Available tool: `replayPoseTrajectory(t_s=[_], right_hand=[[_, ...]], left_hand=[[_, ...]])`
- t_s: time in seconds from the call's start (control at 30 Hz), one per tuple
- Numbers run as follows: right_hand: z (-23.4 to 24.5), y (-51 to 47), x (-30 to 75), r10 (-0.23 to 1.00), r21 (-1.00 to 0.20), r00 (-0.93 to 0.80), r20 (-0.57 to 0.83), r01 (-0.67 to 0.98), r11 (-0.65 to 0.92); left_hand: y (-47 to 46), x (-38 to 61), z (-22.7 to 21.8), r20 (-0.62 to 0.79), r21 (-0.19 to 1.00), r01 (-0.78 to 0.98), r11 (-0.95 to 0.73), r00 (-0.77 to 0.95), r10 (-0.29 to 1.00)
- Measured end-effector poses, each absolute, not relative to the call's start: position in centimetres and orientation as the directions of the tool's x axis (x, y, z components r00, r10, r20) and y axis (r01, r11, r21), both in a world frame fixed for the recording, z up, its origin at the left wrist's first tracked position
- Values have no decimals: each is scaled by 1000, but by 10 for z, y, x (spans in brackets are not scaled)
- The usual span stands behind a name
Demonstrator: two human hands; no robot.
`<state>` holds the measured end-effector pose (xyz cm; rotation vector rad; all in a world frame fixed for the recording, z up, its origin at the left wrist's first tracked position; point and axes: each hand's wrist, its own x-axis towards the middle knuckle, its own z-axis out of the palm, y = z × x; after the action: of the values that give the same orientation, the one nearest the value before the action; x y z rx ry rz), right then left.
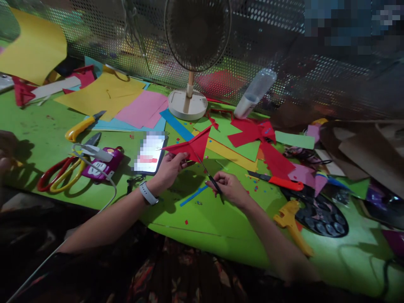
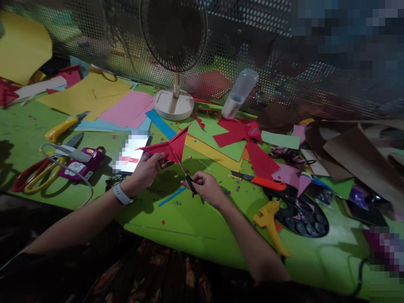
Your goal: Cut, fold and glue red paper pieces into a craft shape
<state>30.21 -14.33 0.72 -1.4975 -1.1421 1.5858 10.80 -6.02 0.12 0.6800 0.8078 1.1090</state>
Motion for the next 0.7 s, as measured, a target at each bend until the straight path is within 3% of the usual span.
replayPoseTrajectory(t_s=[0.7], right_hand=[[12, -143, 297, 909, -910, -90, -408, 116, -397]], left_hand=[[-66, 110, 1, -247, 840, -433, 328, 234, 940]])
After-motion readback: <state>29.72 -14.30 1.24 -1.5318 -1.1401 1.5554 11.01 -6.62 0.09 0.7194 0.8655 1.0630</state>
